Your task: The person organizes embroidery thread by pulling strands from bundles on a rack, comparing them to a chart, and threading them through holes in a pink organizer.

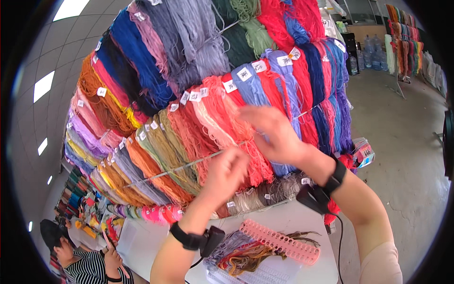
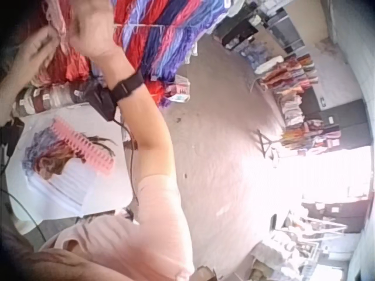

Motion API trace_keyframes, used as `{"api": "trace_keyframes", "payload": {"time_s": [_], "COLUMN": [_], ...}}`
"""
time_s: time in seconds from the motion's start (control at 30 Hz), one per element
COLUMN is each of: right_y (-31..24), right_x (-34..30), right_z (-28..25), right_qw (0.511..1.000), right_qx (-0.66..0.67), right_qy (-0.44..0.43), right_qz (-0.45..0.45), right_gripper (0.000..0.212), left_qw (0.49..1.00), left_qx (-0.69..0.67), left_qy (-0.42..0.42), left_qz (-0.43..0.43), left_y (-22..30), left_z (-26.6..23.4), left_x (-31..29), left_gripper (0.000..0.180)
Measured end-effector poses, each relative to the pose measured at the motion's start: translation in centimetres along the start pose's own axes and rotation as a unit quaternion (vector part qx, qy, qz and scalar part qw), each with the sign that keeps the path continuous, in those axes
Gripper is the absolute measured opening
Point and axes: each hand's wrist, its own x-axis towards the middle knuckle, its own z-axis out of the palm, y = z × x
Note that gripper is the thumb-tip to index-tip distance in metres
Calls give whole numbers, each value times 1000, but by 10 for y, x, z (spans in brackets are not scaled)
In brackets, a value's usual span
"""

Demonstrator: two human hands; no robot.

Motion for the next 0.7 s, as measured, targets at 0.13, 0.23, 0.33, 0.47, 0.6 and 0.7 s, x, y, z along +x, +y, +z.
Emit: {"api": "trace_keyframes", "payload": {"time_s": [0.13,0.23,0.33,0.47,0.6,0.7], "right_y": [-83,-123,-203,-300,-369,-416], "right_x": [-28,-81,-135,-159,-155,-149], "right_z": [-33,-48,-49,-25,29,63], "right_qw": [945,930,883,724,625,553], "right_qx": [102,175,289,426,537,609], "right_qy": [-310,-324,-369,-525,-524,-526], "right_qz": [18,-11,28,136,215,214], "right_gripper": [31,21,17,15,13,11], "left_qw": [962,974,972,951,975,963], "left_qx": [216,172,130,45,-22,-70], "left_qy": [-29,-88,-171,-298,-220,-196], "left_qz": [161,114,96,75,-10,-171], "left_y": [21,21,21,16,13,21], "left_z": [15,13,11,-6,-36,-62], "left_x": [-83,-158,-229,-303,-389,-453], "left_gripper": [3,2,3,7,12,12]}}
